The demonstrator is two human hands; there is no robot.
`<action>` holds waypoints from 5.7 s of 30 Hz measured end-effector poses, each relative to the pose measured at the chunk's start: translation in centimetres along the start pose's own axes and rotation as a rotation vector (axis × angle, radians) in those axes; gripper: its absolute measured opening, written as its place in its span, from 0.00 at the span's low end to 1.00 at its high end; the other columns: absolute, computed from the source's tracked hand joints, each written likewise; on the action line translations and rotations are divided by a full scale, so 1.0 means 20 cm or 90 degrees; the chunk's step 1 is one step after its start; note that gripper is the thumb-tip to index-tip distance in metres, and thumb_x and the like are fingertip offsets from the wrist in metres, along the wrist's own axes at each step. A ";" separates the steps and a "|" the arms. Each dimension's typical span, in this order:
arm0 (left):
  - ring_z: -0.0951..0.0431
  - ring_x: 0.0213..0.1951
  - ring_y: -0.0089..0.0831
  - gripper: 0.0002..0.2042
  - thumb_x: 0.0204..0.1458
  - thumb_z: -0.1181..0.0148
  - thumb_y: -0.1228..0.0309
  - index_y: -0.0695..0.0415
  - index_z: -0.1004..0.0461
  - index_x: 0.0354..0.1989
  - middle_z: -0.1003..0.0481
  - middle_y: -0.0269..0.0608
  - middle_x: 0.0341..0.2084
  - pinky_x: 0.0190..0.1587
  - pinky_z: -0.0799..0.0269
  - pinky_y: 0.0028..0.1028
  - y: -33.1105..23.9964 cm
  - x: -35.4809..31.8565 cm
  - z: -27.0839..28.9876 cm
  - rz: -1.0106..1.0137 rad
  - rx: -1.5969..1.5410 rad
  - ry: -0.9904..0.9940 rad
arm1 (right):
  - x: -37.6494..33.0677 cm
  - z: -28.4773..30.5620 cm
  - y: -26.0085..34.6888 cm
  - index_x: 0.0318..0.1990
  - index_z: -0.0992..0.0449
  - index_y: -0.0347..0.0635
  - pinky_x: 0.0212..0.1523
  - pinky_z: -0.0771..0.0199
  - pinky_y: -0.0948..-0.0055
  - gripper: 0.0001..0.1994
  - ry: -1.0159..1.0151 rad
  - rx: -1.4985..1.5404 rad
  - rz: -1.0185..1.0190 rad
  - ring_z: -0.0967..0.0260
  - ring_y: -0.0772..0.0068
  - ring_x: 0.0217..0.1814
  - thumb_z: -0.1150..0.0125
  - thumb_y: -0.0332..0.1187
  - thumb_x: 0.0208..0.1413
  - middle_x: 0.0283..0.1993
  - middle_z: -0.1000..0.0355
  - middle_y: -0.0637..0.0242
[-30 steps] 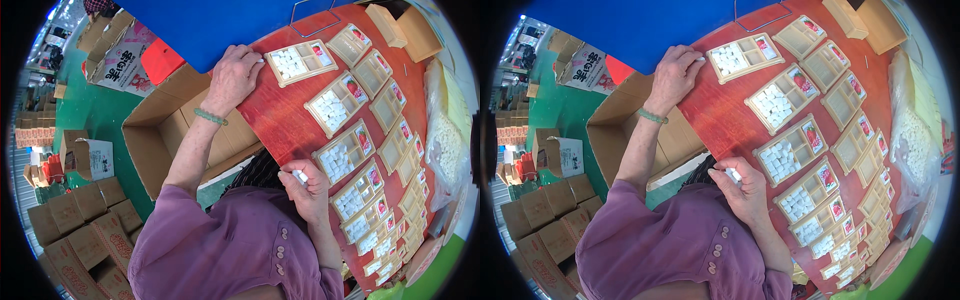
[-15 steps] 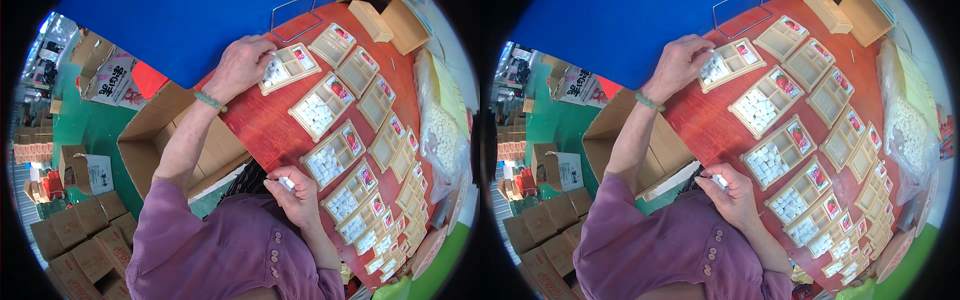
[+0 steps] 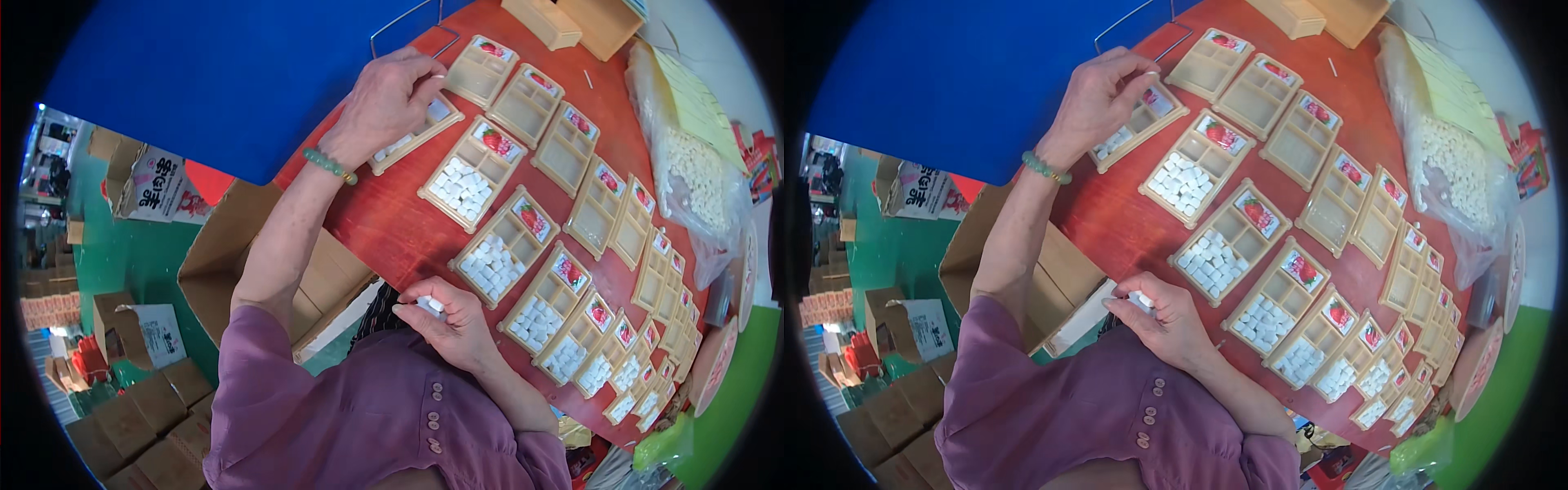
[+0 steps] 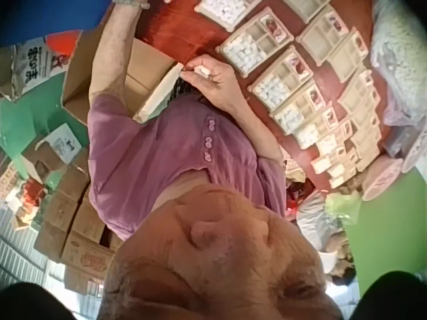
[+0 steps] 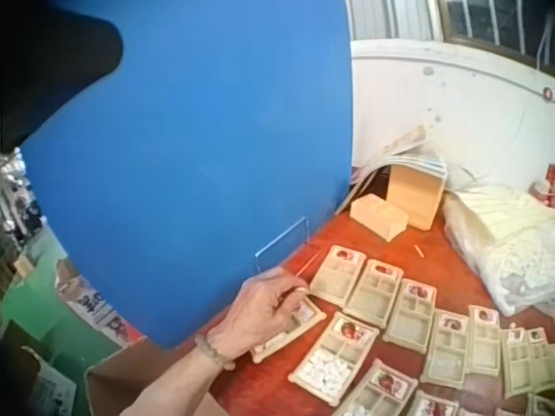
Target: Packaging small white rectangular blocks into plastic sorting trays.
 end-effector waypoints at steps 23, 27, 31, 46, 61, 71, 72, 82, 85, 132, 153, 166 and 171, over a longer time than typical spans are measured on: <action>0.51 0.71 0.48 0.35 0.62 0.65 0.38 0.48 0.44 0.70 0.47 0.48 0.70 0.72 0.59 0.48 0.17 -0.25 -0.28 0.039 0.293 0.241 | -0.01 0.06 -0.04 0.40 0.24 0.41 0.21 0.40 0.86 0.05 -0.006 0.034 -0.030 0.38 0.91 0.21 0.37 0.29 0.59 0.28 0.30 0.77; 0.53 0.72 0.46 0.37 0.60 0.67 0.36 0.46 0.47 0.72 0.51 0.47 0.72 0.73 0.61 0.45 0.19 -0.28 -0.31 0.067 0.344 0.266 | -0.05 0.05 -0.01 0.39 0.24 0.39 0.21 0.41 0.86 0.04 -0.057 0.031 -0.058 0.39 0.90 0.20 0.37 0.28 0.59 0.24 0.31 0.77; 0.55 0.73 0.48 0.39 0.58 0.68 0.33 0.45 0.46 0.71 0.52 0.45 0.72 0.73 0.62 0.48 0.22 -0.28 -0.32 0.076 0.297 0.255 | -0.10 0.04 0.08 0.39 0.24 0.39 0.21 0.42 0.86 0.04 -0.044 0.034 -0.083 0.39 0.90 0.20 0.37 0.28 0.58 0.24 0.31 0.77; 0.45 0.70 0.44 0.37 0.62 0.67 0.38 0.56 0.41 0.69 0.42 0.49 0.68 0.71 0.51 0.35 0.31 -0.21 -0.01 0.252 -0.145 0.162 | -0.03 0.51 0.45 0.36 0.24 0.41 0.19 0.47 0.87 0.09 -0.166 -0.164 -0.121 0.41 0.91 0.20 0.34 0.36 0.54 0.24 0.34 0.79; 0.53 0.72 0.48 0.38 0.61 0.65 0.38 0.57 0.43 0.69 0.46 0.55 0.69 0.73 0.59 0.42 0.37 -0.29 -0.20 0.172 0.192 0.200 | 1.02 0.94 0.50 0.35 0.23 0.46 0.23 0.48 0.86 0.14 -0.200 -0.355 -0.019 0.45 0.89 0.24 0.36 0.47 0.57 0.26 0.34 0.77; 0.53 0.72 0.47 0.40 0.61 0.68 0.36 0.60 0.42 0.68 0.45 0.55 0.68 0.73 0.59 0.41 0.39 -0.30 -0.17 0.198 0.076 0.163 | 1.34 0.91 0.45 0.36 0.24 0.42 0.34 0.27 0.69 0.13 -0.227 -0.694 0.205 0.29 0.73 0.30 0.37 0.43 0.59 0.28 0.27 0.67; 0.53 0.72 0.46 0.41 0.60 0.70 0.35 0.60 0.41 0.68 0.45 0.54 0.68 0.73 0.60 0.40 0.40 -0.29 -0.17 0.204 0.052 0.150 | 1.33 0.87 0.48 0.37 0.24 0.43 0.35 0.26 0.66 0.13 -0.240 -0.742 0.206 0.27 0.67 0.30 0.37 0.44 0.59 0.29 0.26 0.63; 0.55 0.73 0.42 0.45 0.58 0.74 0.32 0.60 0.43 0.69 0.48 0.51 0.70 0.73 0.60 0.39 0.42 -0.31 -0.20 0.240 0.054 0.171 | 1.35 0.75 0.49 0.44 0.23 0.41 0.46 0.26 0.61 0.16 -0.195 -0.912 0.186 0.25 0.54 0.44 0.36 0.43 0.57 0.42 0.24 0.50; 0.53 0.72 0.44 0.42 0.59 0.71 0.34 0.59 0.41 0.68 0.44 0.52 0.68 0.73 0.60 0.39 0.41 -0.31 -0.19 0.225 0.085 0.151 | 1.37 0.78 0.47 0.46 0.23 0.41 0.46 0.25 0.62 0.17 -0.162 -0.911 0.137 0.24 0.55 0.44 0.35 0.42 0.56 0.42 0.24 0.52; 0.28 0.57 0.30 0.22 0.65 0.51 0.67 0.64 0.37 0.64 0.26 0.45 0.56 0.59 0.34 0.26 0.47 0.02 -0.30 0.258 -0.258 0.158 | 0.04 2.50 0.52 0.56 0.29 0.35 0.60 0.33 0.50 0.39 -0.830 -0.842 -0.235 0.30 0.41 0.56 0.46 0.64 0.52 0.47 0.25 0.43; 0.25 0.53 0.31 0.22 0.62 0.46 0.64 0.57 0.33 0.63 0.24 0.40 0.52 0.56 0.30 0.27 0.46 0.01 -0.33 0.230 -0.264 0.205 | -0.16 2.95 0.41 0.47 0.27 0.28 0.25 0.35 0.71 0.26 -0.826 -0.484 -0.023 0.34 0.74 0.25 0.40 0.48 0.58 0.28 0.29 0.65; 0.23 0.50 0.33 0.22 0.58 0.40 0.64 0.59 0.30 0.60 0.23 0.48 0.51 0.53 0.27 0.28 0.46 -0.01 -0.34 0.228 -0.261 0.214 | 0.77 1.49 0.65 0.37 0.29 0.45 0.11 0.50 0.88 0.08 -0.394 0.090 0.130 0.44 0.91 0.16 0.36 0.35 0.57 0.24 0.37 0.78; 0.25 0.54 0.36 0.24 0.58 0.40 0.64 0.60 0.32 0.61 0.26 0.49 0.55 0.57 0.29 0.31 0.41 0.02 -0.34 0.154 -0.203 0.209 | 1.28 1.05 0.45 0.39 0.28 0.43 0.13 0.50 0.85 0.10 -0.199 0.225 0.082 0.46 0.87 0.16 0.36 0.38 0.58 0.24 0.34 0.75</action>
Point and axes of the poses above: each hand's wrist, its own x-axis towards the middle knuckle, its own z-axis out of the back of the hand, y = z × x, the point moved 10 cm from there along x, towards the middle knuckle
